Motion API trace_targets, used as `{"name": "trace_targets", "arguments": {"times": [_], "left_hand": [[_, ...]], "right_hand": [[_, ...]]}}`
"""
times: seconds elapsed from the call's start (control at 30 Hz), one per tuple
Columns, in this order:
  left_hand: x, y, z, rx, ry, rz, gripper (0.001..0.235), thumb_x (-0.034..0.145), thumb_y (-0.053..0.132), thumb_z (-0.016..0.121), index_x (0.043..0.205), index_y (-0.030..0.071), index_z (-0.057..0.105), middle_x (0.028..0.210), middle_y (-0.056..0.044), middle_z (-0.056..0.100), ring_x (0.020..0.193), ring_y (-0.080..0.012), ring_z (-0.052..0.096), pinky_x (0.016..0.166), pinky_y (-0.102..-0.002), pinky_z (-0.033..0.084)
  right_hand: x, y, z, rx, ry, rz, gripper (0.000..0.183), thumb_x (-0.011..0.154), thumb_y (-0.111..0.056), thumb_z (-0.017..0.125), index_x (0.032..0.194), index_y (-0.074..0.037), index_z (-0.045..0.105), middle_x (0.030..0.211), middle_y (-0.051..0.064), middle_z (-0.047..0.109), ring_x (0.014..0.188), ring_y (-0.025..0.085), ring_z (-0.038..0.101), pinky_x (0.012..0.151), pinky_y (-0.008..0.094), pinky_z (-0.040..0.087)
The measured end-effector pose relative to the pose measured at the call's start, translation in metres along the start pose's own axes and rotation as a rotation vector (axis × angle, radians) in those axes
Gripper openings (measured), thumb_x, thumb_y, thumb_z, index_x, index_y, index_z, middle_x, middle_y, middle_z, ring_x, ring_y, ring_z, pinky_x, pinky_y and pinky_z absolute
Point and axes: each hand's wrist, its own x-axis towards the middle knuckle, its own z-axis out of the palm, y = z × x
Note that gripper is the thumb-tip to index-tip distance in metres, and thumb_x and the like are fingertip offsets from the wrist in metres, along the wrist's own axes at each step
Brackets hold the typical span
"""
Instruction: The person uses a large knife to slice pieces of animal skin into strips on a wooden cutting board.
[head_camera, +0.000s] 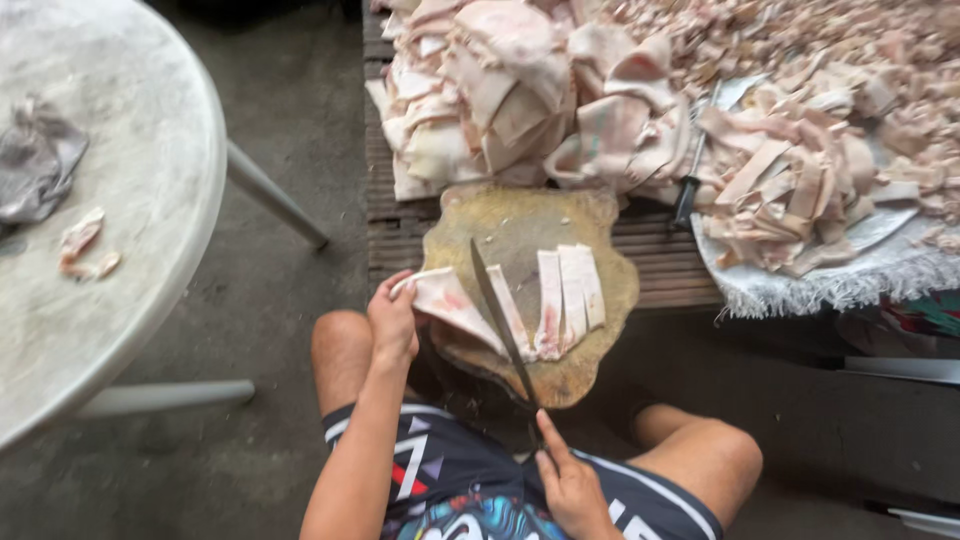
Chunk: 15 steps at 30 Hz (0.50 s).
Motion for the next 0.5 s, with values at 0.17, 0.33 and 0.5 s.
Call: {"name": "trace_targets", "arguments": {"times": [0.17, 0.33, 0.5], "left_hand": [[-0.029, 0.001, 0.006, -0.362, -0.116, 0.213, 0.008, 0.105, 0.004, 0.060, 0.111, 0.008, 0.062, 0.094, -0.001, 0.065, 0.082, -0.0107, 0.062, 0.075, -0.027, 0.057], [-0.029, 0.025, 0.038, -0.436, -0.126, 0.306, 0.006, 0.107, 0.003, 0.059, 0.113, 0.006, 0.060, 0.099, -0.002, 0.065, 0.089, -0.0112, 0.062, 0.085, -0.026, 0.055], [-0.084, -0.004, 0.058, -0.425, -0.086, 0.011, 0.010, 0.103, 0.009, 0.057, 0.112, 0.014, 0.057, 0.093, -0.006, 0.063, 0.082, -0.0165, 0.063, 0.076, -0.033, 0.057]], "right_hand": [[-0.005, 0.009, 0.015, 0.007, -0.167, 0.214, 0.067, 0.098, -0.028, 0.056, 0.158, -0.038, 0.030, 0.086, 0.025, 0.074, 0.083, 0.041, 0.075, 0.081, 0.044, 0.057], [0.005, 0.007, 0.007, 0.071, -0.044, -0.130, 0.068, 0.094, -0.022, 0.061, 0.156, -0.032, 0.035, 0.087, 0.025, 0.075, 0.088, 0.043, 0.073, 0.079, 0.046, 0.056], [0.036, -0.010, 0.028, 0.082, -0.083, -0.044, 0.066, 0.098, -0.023, 0.057, 0.158, -0.033, 0.032, 0.087, 0.025, 0.072, 0.085, 0.043, 0.071, 0.079, 0.047, 0.054]]}}
